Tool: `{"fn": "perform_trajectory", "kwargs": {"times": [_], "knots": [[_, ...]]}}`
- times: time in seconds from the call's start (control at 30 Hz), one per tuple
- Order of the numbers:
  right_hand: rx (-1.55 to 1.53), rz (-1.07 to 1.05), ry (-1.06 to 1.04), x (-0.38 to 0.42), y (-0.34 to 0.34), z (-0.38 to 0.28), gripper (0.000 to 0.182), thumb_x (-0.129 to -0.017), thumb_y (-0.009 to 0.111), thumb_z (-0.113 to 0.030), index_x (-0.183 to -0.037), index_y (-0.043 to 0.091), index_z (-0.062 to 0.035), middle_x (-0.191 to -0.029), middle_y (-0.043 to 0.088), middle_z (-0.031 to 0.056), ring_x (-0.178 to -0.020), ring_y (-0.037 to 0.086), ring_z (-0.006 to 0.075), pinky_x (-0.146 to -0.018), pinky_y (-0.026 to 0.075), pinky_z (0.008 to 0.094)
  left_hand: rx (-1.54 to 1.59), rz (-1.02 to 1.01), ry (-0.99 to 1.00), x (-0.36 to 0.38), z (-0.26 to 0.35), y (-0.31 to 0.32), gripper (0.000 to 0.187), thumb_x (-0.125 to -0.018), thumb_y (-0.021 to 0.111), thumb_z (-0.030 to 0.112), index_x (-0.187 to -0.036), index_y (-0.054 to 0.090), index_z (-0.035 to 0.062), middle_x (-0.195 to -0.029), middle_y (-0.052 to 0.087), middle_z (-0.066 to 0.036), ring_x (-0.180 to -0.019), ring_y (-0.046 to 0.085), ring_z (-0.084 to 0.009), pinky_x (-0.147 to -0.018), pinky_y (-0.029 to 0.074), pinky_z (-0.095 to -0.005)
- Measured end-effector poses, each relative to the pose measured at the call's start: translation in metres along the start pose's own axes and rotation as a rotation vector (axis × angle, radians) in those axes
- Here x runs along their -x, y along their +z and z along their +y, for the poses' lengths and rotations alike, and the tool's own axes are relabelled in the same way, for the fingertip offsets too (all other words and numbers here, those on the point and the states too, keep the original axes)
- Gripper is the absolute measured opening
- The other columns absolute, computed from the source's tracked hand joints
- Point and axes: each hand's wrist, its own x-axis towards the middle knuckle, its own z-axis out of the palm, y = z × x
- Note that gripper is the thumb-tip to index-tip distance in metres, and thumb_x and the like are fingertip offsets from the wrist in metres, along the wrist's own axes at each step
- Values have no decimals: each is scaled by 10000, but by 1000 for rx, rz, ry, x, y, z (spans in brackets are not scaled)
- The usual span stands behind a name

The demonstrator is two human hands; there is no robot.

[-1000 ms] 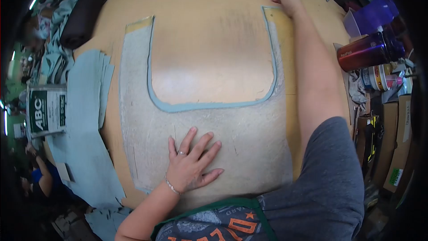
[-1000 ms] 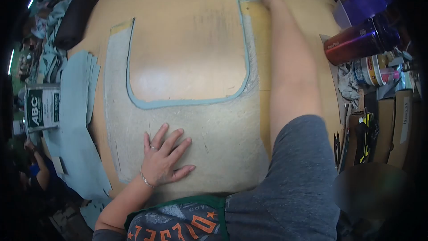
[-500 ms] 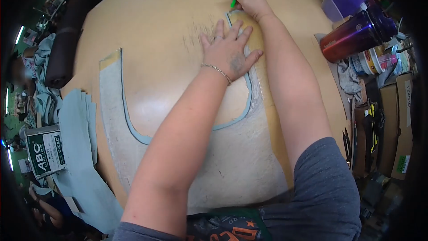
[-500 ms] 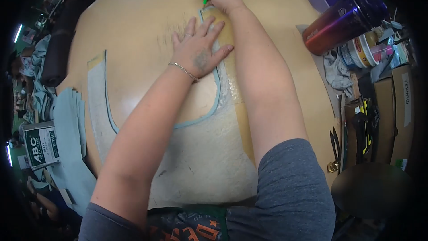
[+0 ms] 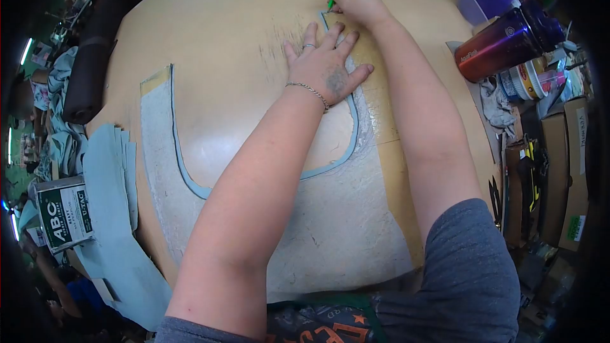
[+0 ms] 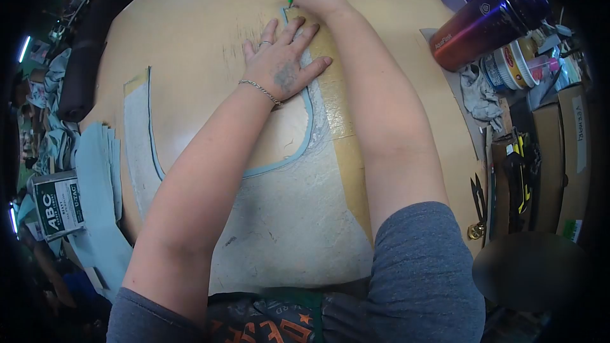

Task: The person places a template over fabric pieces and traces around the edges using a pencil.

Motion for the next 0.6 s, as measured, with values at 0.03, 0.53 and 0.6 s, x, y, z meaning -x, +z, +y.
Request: {"fn": "perform_trajectory", "kwargs": {"times": [0.03,0.53,0.6], "knots": [[-1,-7,3,-1,-4,2,246,-824,598,-225,-928,497,-26,-772,551,46,-632,542,109,-579,483,239,-2,-8,1,0,0,0,699,-759,397,644,-1330,306,252,-1405,242,-15,-1303,161,-310,-961,158,-624],[548,429,-167,76,-41,-23,212,-810,604,-243,-890,537,-59,-638,575,67,-593,576,145,-571,453,279,-38,-109,10,3,7,-15,981,-586,458,789,-1354,264,212,-1424,195,-44,-1319,90,-322,-983,116,-625],[545,414,-138,101,-40,-41,219,-810,584,-264,-861,532,-57,-669,575,122,-651,578,263,-590,456,348,-46,-125,6,2,8,-15,1003,-570,460,799,-1357,255,211,-1427,185,-47,-1320,84,-325,-982,114,-627]]}}
